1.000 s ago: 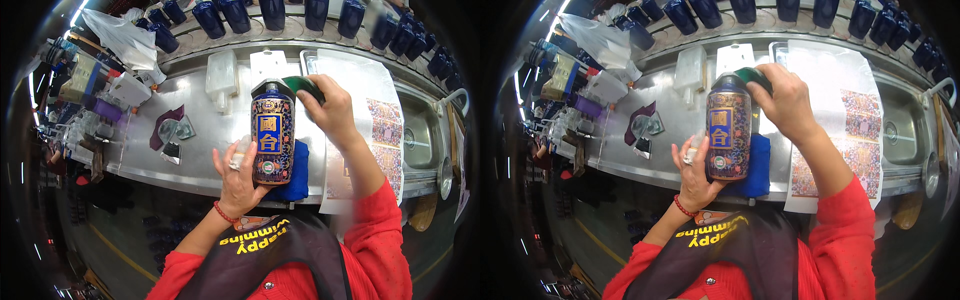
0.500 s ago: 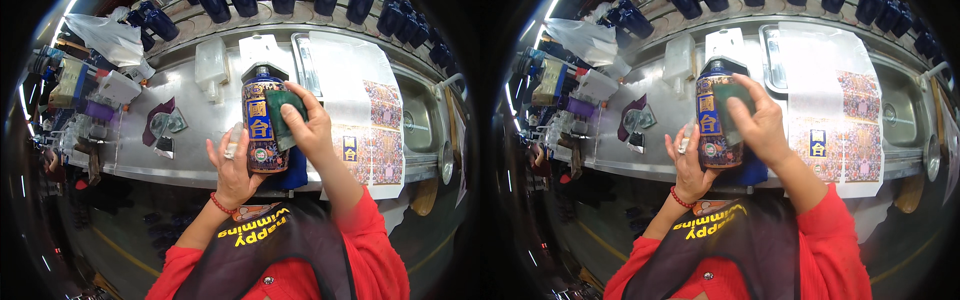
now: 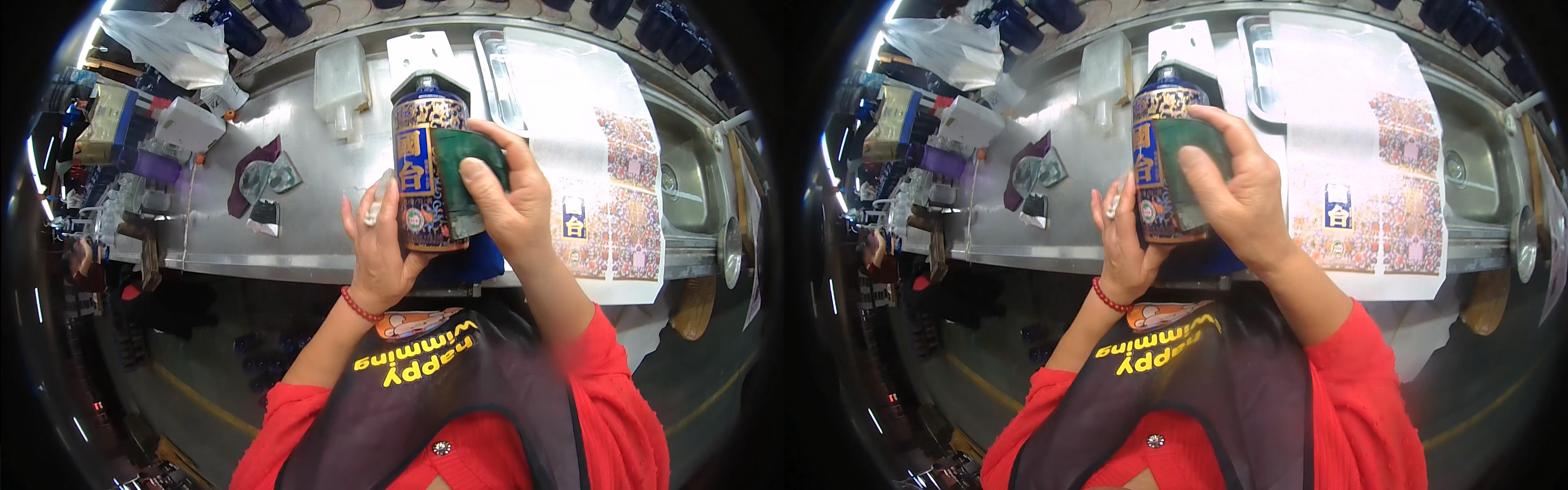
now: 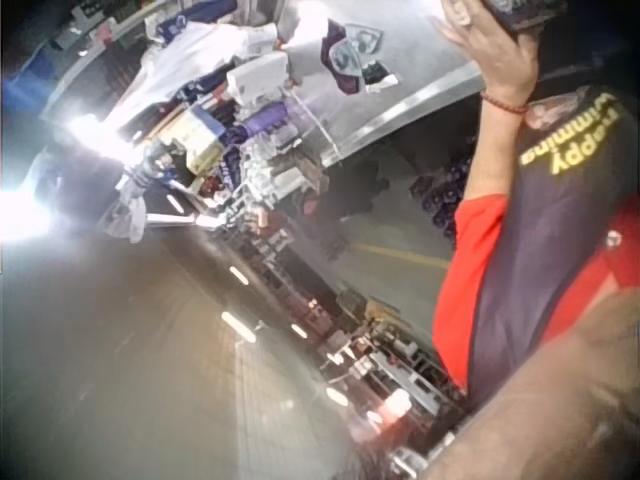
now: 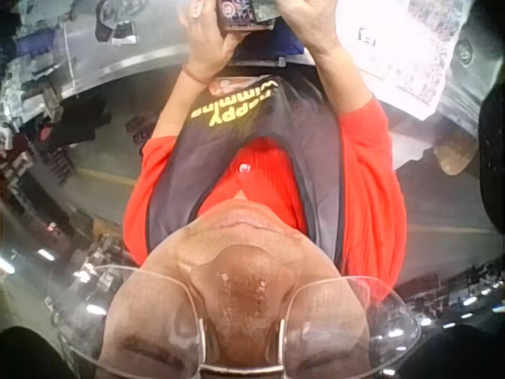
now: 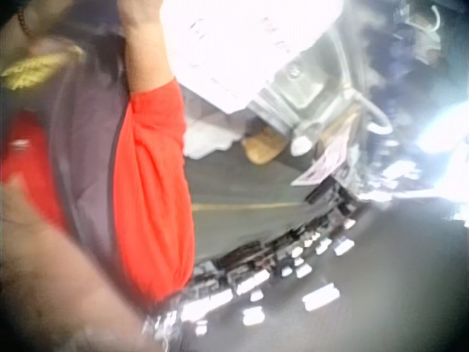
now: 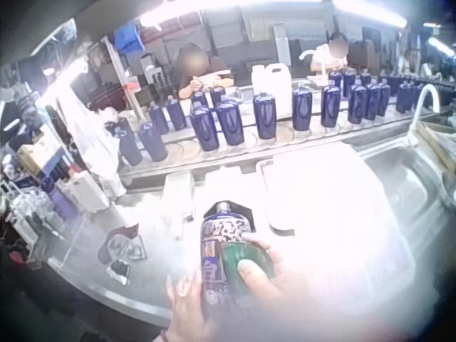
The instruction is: The person applies a decorative sticker to a dark blue cylindrical container, smoothing it with a green plastic card and fingers to remove air bubbles. They rotate the container to align and press the sticker edges, then place the finished container on a nearby surface.
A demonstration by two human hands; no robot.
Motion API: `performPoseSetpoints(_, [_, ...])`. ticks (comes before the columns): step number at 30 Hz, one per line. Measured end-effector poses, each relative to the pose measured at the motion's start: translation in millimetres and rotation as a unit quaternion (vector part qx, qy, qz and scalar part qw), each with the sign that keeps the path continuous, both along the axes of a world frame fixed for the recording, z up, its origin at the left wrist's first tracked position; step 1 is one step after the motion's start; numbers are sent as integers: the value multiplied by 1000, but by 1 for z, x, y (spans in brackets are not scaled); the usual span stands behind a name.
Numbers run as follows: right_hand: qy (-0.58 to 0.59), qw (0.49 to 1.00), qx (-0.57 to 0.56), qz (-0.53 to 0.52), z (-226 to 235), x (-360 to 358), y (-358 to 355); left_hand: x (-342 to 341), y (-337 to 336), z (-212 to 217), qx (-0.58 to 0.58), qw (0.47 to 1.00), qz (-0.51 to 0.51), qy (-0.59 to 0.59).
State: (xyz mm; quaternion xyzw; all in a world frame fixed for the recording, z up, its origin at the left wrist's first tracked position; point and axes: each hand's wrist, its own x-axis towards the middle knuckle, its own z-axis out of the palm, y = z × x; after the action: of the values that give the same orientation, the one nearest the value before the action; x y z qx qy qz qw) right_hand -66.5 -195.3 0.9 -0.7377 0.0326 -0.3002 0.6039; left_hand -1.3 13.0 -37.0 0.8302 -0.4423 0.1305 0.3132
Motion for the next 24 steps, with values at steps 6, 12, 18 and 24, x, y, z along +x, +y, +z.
performPoseSetpoints(6, [20, 983, -111, -146, -2, -9, -7, 4, 2, 2, -8, 1000, -2, 21])
performPoseSetpoints(12, [-79, 891, -437, 96, 25, -47, 1, 10, 1, 12, 8, 999, 10, -39])
performPoseSetpoints(18, [-50, 930, -363, -27, 21, -50, -5, 5, 0, 40, 95, 987, 24, -127])
performPoseSetpoints(24, [-75, 941, -322, 75, 22, -47, 0, 10, -1, 31, 17, 997, 22, -77])
